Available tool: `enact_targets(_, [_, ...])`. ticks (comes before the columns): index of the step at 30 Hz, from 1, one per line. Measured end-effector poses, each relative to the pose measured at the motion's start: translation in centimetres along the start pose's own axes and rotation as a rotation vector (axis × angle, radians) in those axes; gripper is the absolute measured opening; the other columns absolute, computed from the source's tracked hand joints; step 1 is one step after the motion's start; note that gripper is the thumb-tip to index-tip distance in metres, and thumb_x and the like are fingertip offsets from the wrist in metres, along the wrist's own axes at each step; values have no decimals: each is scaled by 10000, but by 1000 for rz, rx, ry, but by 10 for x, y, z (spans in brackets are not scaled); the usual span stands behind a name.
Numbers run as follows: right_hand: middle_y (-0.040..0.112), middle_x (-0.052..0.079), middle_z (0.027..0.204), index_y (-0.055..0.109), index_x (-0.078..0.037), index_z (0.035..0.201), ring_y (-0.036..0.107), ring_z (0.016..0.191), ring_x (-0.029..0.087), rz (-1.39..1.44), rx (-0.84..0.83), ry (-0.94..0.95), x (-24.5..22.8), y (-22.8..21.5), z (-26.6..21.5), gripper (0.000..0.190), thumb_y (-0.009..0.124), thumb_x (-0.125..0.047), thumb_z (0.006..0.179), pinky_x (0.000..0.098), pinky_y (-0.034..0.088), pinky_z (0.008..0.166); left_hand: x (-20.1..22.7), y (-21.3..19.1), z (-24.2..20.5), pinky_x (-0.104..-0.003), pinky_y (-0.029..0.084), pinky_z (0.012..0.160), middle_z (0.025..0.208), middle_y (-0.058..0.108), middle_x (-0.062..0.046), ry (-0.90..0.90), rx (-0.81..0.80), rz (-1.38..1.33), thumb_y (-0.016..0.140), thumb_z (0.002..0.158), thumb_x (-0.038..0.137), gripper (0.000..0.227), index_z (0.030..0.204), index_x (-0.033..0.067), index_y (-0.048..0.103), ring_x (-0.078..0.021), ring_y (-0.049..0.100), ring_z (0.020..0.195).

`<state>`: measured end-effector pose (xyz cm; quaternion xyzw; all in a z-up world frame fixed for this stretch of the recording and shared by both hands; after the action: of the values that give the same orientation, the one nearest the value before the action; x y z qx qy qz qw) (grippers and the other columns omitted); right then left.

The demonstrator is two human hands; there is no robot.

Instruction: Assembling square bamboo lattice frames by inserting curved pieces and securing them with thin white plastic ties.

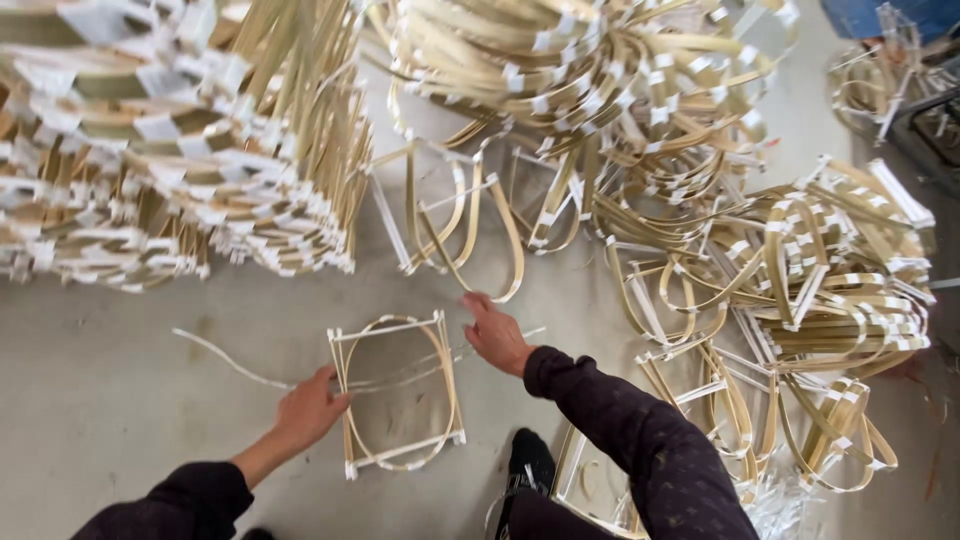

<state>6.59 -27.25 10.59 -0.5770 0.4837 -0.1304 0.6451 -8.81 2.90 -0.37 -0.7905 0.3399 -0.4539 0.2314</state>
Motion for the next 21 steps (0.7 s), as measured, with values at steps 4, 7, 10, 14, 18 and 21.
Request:
enact_targets(4, [565, 215, 1376, 410, -23, 1445, 690, 994, 380, 45, 217, 75, 90, 16, 55, 652, 708, -191, 890, 468, 537, 863, 8, -6, -2, -456, 577, 858, 930, 791, -47, -96, -52, -1, 681, 879, 391, 590, 1403, 173, 520, -256, 755, 929])
enact_targets(7, [602, 283, 1309, 331, 29, 1493, 654, 1057, 454, 42, 246, 9, 130, 39, 78, 810, 776, -233, 870, 494, 525, 877, 7, -2, 2, -451, 574, 868, 936, 786, -43, -138, -59, 1, 696, 875, 381, 540, 1359, 182, 561, -255, 753, 934])
enact_targets(10, [644, 264, 1241, 279, 9, 1519, 699, 939, 444, 180, 73, 225, 81, 11, 77, 844, 731, -252, 856, 477, 544, 857, 5, 1, 3, -462, 573, 857, 935, 779, -38, -149, -44, -34, 695, 877, 362, 518, 1341, 173, 564, -252, 750, 940])
enact_targets(14, [710, 201, 1127, 334, -26, 1482, 731, 888, 400, 223, 6, 326, 68, 9, 70, 758, 698, -268, 862, 461, 554, 839, 5, 3, 7, -465, 554, 866, 911, 791, -47, -92, -8, -48, 690, 878, 338, 508, 1331, 152, 558, -265, 747, 933])
enact_targets(18, [765, 156, 979, 471, -25, 1390, 720, 925, 362, 177, 53, 257, 66, 9, 68, 616, 706, -270, 876, 462, 542, 832, 9, -1, 6, -458, 570, 848, 906, 792, -59, -103, -42, -40, 677, 887, 328, 515, 1344, 133, 544, -261, 759, 911])
enact_targets(21, [767, 143, 950, 533, -24, 1339, 717, 922, 356, 171, 76, 216, 66, 13, 67, 548, 706, -271, 881, 463, 540, 830, 11, -2, 3, -457, 567, 847, 913, 786, -65, -99, -48, -29, 672, 895, 329, 512, 1345, 119, 542, -262, 758, 903])
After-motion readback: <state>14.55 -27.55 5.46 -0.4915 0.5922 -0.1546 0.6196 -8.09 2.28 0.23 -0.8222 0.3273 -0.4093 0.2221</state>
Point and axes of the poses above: each hand's wrist, its own z-axis towards the middle knuckle, its own y-axis out of the palm, x = y × z, the point moved 3 cm from there along z, towards the middle knuckle
